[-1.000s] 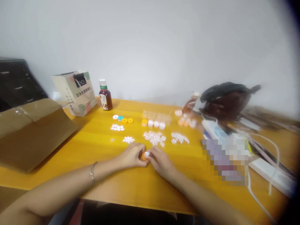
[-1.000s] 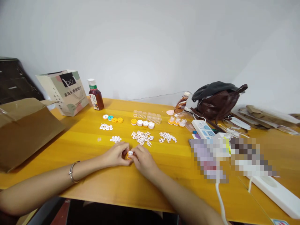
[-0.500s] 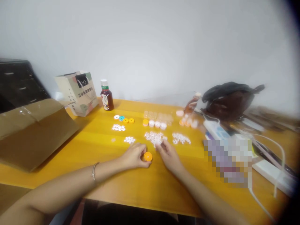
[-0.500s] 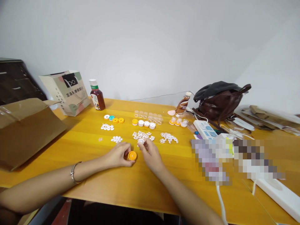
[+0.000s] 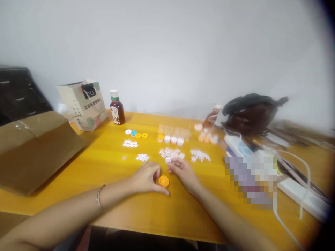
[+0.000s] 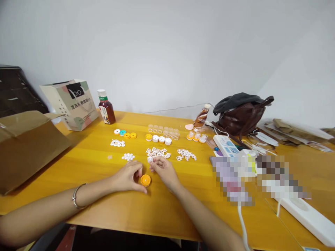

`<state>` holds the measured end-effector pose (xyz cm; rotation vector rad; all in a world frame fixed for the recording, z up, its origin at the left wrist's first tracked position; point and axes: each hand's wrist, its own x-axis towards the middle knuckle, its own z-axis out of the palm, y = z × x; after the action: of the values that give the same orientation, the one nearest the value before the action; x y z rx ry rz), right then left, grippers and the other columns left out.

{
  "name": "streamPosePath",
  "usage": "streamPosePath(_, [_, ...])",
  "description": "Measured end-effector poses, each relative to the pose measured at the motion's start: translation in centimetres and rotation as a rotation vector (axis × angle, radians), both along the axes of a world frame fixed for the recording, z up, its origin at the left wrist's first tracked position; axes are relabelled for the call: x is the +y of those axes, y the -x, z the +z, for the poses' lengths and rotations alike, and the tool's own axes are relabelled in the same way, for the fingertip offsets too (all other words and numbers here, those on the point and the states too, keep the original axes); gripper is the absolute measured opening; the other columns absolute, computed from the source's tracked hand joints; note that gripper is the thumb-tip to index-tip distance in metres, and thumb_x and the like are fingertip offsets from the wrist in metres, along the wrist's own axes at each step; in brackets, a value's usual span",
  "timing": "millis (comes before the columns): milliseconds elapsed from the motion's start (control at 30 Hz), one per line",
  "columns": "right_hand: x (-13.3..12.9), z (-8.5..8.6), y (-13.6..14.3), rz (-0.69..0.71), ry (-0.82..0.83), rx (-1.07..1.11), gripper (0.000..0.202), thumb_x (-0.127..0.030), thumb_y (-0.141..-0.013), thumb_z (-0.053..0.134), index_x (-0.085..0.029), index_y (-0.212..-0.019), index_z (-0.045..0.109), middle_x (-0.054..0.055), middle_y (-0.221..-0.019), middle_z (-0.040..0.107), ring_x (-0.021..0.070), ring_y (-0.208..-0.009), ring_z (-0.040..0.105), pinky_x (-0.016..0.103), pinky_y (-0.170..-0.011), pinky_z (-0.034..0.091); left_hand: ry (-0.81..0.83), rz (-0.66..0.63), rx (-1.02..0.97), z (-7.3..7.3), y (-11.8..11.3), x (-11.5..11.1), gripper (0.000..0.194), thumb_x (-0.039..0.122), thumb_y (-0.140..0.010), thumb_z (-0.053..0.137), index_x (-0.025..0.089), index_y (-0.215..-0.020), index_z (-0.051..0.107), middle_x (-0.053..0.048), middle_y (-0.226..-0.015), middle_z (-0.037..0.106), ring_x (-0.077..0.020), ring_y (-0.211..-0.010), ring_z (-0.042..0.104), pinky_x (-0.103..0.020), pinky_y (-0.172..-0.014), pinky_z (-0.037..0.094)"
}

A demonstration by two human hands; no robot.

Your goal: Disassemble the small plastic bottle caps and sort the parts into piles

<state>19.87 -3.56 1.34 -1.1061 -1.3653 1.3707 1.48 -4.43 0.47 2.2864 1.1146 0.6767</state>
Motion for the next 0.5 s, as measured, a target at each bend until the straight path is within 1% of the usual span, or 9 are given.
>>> streamPosePath(67, [0.1,0.0,-0.1,0.03,0.014,0.027,0.034,-0.046,-0.063,0.07,-0.019,-0.076,0.055,-0.002,-0.062,0.059,0.0122,-0.059,0.056,0.028,-0.065,0.046,0.036,0.047,-0.115,0.1,0.1,0.2,0.041,0.054,-0.067,0.064,0.017,-0.073,0.048,0.001,-0.073,0.054,-0.013,-0.067,0.046,-0.025,-0.063,0.036])
streamPosePath(133, [0.0,-0.1,0.0,0.09,0.03,0.044,0.032,-0.045,-0.064,0.07,-0.018,-0.076,0.057,-0.001,-0.063,0.06,0.012,-0.06,0.057,0.027,-0.065,0.046,0.048,0.087,-0.269,0.3,0.0,0.5,0.028,0.044,-0.079,0.056,0.018,-0.085,0.052,-0.001,-0.08,0.055,-0.0137,-0.074,0.049,-0.027,-0.069,0.04])
streamPosePath(200, [-0.1,-0.1,0.0,0.158,0.046,0.055,0.031,-0.044,-0.065,0.07,-0.018,-0.077,0.059,-0.001,-0.066,0.062,0.0119,-0.061,0.058,0.027,-0.066,0.046,0.052,0.067,-0.399,0.3,0.0,0.9,0.024,0.036,-0.084,0.052,0.019,-0.1,0.053,-0.004,-0.09,0.057,-0.015,-0.084,0.052,-0.03,-0.079,0.042])
streamPosePath(267, [-0.1,-0.1,0.1,0.207,0.062,0.07,0.03,-0.043,-0.065,0.07,-0.018,-0.079,0.061,-0.001,-0.066,0.062,0.0115,-0.061,0.058,0.027,-0.066,0.046,0.076,-0.005,-0.455,0.3,-0.1,1.2,0.027,0.031,-0.085,0.051,0.02,-0.109,0.054,-0.006,-0.097,0.057,-0.0156,-0.09,0.053,-0.03,-0.082,0.042])
streamPosePath(367, [0.0,-0.4,0.3,0.218,0.09,0.103,0.027,-0.04,-0.065,0.071,-0.017,-0.077,0.062,-0.001,-0.065,0.063,0.0103,-0.059,0.058,0.026,-0.064,0.045,0.094,-0.092,-0.474,0.3,0.0,1.5,0.023,0.028,-0.085,0.052,0.019,-0.105,0.059,-0.006,-0.097,0.058,-0.0163,-0.092,0.054,-0.03,-0.083,0.043])
streamPosePath(433, [0.2,-0.6,0.3,0.185,0.113,0.133,0.026,-0.037,-0.064,0.073,-0.017,-0.077,0.062,-0.001,-0.063,0.064,0.0097,-0.057,0.058,0.024,-0.062,0.045,0.07,-0.1,-0.49,0.3,0.0,1.6,0.02,0.027,-0.083,0.055,0.018,-0.099,0.062,-0.006,-0.095,0.059,-0.0167,-0.091,0.055,-0.031,-0.083,0.044])
streamPosePath(500, [0.3,-0.7,0.4,0.151,0.133,0.154,0.027,-0.036,-0.063,0.074,-0.017,-0.078,0.062,-0.001,-0.063,0.066,0.0097,-0.056,0.059,0.024,-0.06,0.045,0.035,-0.081,-0.501,0.4,0.0,1.5,0.018,0.026,-0.081,0.058,0.018,-0.096,0.063,-0.006,-0.093,0.06,-0.0167,-0.09,0.056,-0.031,-0.082,0.044])
